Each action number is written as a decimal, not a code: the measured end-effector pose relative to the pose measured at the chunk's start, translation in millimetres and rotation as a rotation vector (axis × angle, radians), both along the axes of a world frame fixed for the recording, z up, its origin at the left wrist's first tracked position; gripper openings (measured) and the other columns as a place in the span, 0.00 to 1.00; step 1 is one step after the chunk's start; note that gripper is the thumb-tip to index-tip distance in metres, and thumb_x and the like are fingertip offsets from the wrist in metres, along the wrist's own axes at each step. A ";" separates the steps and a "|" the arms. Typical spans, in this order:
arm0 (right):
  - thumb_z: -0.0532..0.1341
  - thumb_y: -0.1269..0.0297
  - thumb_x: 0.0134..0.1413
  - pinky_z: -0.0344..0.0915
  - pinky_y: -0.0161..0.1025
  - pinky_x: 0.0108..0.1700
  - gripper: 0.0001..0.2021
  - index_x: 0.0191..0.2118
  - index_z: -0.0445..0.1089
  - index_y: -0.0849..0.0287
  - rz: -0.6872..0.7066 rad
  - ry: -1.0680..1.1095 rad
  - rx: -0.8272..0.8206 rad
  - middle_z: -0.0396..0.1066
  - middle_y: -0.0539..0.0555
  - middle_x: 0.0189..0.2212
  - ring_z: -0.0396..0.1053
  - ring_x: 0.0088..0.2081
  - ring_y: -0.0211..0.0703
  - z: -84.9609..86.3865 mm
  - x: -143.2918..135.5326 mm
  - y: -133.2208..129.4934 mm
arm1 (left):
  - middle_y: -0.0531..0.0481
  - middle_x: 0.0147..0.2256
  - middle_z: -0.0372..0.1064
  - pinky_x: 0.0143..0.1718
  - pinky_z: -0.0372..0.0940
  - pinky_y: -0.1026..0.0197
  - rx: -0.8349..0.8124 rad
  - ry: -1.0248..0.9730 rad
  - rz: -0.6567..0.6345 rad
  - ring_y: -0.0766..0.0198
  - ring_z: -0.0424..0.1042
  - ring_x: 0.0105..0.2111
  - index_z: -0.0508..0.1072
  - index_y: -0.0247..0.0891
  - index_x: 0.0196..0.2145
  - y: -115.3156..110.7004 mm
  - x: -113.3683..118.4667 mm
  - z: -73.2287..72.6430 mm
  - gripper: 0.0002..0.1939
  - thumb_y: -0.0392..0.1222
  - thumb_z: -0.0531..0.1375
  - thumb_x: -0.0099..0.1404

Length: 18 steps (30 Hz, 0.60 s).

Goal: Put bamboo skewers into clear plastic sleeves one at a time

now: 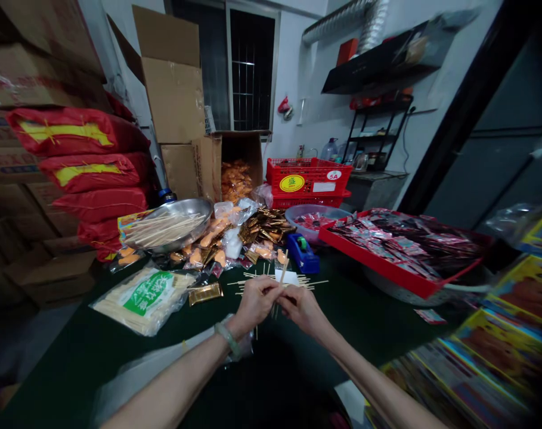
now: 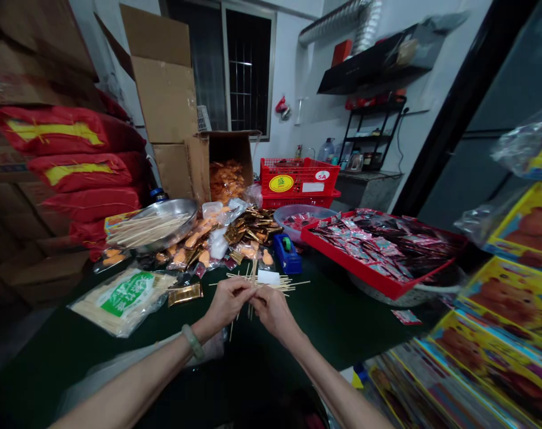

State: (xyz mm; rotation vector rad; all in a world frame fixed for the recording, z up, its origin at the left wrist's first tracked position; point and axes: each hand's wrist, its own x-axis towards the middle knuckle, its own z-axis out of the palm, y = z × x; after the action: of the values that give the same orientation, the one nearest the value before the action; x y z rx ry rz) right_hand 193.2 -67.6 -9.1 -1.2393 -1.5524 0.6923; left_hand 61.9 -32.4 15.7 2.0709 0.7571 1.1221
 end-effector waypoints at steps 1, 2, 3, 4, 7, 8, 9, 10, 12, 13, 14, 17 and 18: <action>0.59 0.64 0.44 0.56 0.30 0.16 0.07 0.21 0.69 0.60 -0.008 0.010 -0.014 0.59 0.46 0.13 0.58 0.15 0.34 0.7 0.7 -1.8 | 0.50 0.23 0.65 0.29 0.57 0.64 0.017 0.022 0.000 0.66 0.62 0.26 0.72 0.34 0.23 -0.6 -0.8 -4.0 0.11 0.38 0.54 0.60; 0.60 0.63 0.43 0.55 0.30 0.15 0.06 0.24 0.70 0.60 -0.024 0.032 -0.025 0.58 0.45 0.13 0.57 0.15 0.34 3.7 1.2 -3.8 | 0.50 0.23 0.65 0.29 0.57 0.63 0.036 0.048 -0.004 0.66 0.62 0.25 0.71 0.34 0.23 -0.8 -1.4 -7.2 0.11 0.37 0.54 0.61; 0.60 0.62 0.42 0.55 0.30 0.14 0.08 0.27 0.71 0.61 -0.041 0.070 -0.033 0.58 0.45 0.13 0.57 0.15 0.34 8.7 1.5 -6.2 | 0.50 0.22 0.64 0.29 0.56 0.63 0.057 0.077 -0.011 0.65 0.61 0.25 0.71 0.35 0.22 -0.9 -1.7 -9.6 0.12 0.36 0.53 0.61; 0.61 0.60 0.42 0.55 0.30 0.14 0.11 0.32 0.71 0.61 -0.055 0.119 -0.036 0.59 0.45 0.14 0.57 0.15 0.34 15.3 1.5 -9.1 | 0.50 0.22 0.64 0.28 0.56 0.63 0.077 0.107 -0.021 0.65 0.61 0.25 0.70 0.35 0.22 -1.1 -1.7 -11.2 0.12 0.35 0.53 0.61; 0.62 0.56 0.41 0.56 0.30 0.15 0.17 0.37 0.70 0.61 -0.064 0.223 -0.012 0.60 0.45 0.17 0.58 0.17 0.34 38.3 1.5 -20.1 | 0.50 0.23 0.65 0.29 0.56 0.63 0.139 0.192 -0.058 0.65 0.62 0.26 0.69 0.35 0.22 -5.1 0.0 -12.3 0.11 0.33 0.52 0.60; 0.62 0.55 0.41 0.56 0.30 0.16 0.15 0.34 0.70 0.62 -0.069 0.217 0.000 0.60 0.45 0.16 0.58 0.17 0.33 45.4 1.9 -23.8 | 0.50 0.23 0.64 0.30 0.56 0.63 0.158 0.218 -0.069 0.65 0.61 0.26 0.69 0.35 0.21 -7.8 0.6 -11.2 0.11 0.33 0.53 0.60; 0.61 0.55 0.42 0.55 0.30 0.16 0.13 0.29 0.70 0.62 -0.085 0.186 0.012 0.60 0.45 0.14 0.57 0.16 0.33 51.4 2.7 -27.3 | 0.50 0.22 0.64 0.30 0.56 0.63 0.176 0.243 -0.078 0.64 0.61 0.26 0.68 0.35 0.20 -10.9 0.8 -9.1 0.12 0.33 0.53 0.60; 0.61 0.55 0.42 0.54 0.30 0.17 0.13 0.24 0.69 0.62 -0.109 0.146 0.022 0.60 0.46 0.13 0.56 0.16 0.32 56.6 3.8 -30.3 | 0.49 0.23 0.63 0.31 0.55 0.62 0.192 0.264 -0.085 0.64 0.61 0.26 0.68 0.35 0.20 -14.1 0.3 -5.8 0.12 0.33 0.53 0.60; 0.61 0.54 0.42 0.55 0.31 0.18 0.15 0.18 0.67 0.61 -0.152 0.092 0.033 0.62 0.47 0.12 0.57 0.16 0.33 64.2 6.4 -35.2 | 0.49 0.23 0.63 0.32 0.55 0.62 0.210 0.296 -0.092 0.64 0.60 0.27 0.67 0.35 0.20 -19.5 -4.1 5.1 0.13 0.33 0.52 0.61; 0.61 0.54 0.41 0.57 0.32 0.19 0.15 0.18 0.68 0.61 -0.167 0.092 0.036 0.64 0.49 0.13 0.59 0.17 0.35 67.1 7.4 -37.2 | 0.49 0.24 0.63 0.32 0.55 0.62 0.214 0.309 -0.098 0.64 0.61 0.27 0.68 0.35 0.21 -21.4 -8.7 12.7 0.12 0.34 0.51 0.61; 0.62 0.54 0.40 0.59 0.33 0.20 0.14 0.18 0.68 0.61 -0.183 0.115 0.040 0.66 0.50 0.14 0.62 0.18 0.36 69.5 7.7 -39.3 | 0.49 0.25 0.63 0.32 0.56 0.63 0.214 0.318 -0.107 0.64 0.61 0.28 0.69 0.35 0.23 -22.7 -15.2 21.3 0.11 0.35 0.52 0.61; 0.65 0.54 0.37 0.65 0.37 0.24 0.13 0.22 0.71 0.60 -0.214 0.300 0.035 0.71 0.52 0.18 0.67 0.21 0.41 72.5 3.1 -46.6 | 0.48 0.28 0.66 0.32 0.57 0.64 0.192 0.305 -0.086 0.64 0.63 0.29 0.71 0.35 0.32 -25.6 -46.7 47.2 0.07 0.38 0.53 0.61; 0.65 0.53 0.37 0.66 0.38 0.25 0.14 0.24 0.72 0.60 -0.212 0.369 0.027 0.71 0.53 0.19 0.68 0.22 0.42 71.2 -0.7 -49.5 | 0.48 0.29 0.67 0.32 0.57 0.64 0.186 0.308 -0.060 0.64 0.64 0.29 0.71 0.35 0.34 -27.2 -60.6 53.1 0.08 0.38 0.53 0.62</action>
State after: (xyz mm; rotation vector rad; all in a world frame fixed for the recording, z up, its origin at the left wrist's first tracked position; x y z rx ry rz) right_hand 192.6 -117.0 62.1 -1.1599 -1.1081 0.7120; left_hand 1.3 -59.5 68.8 2.4434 0.7507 0.8787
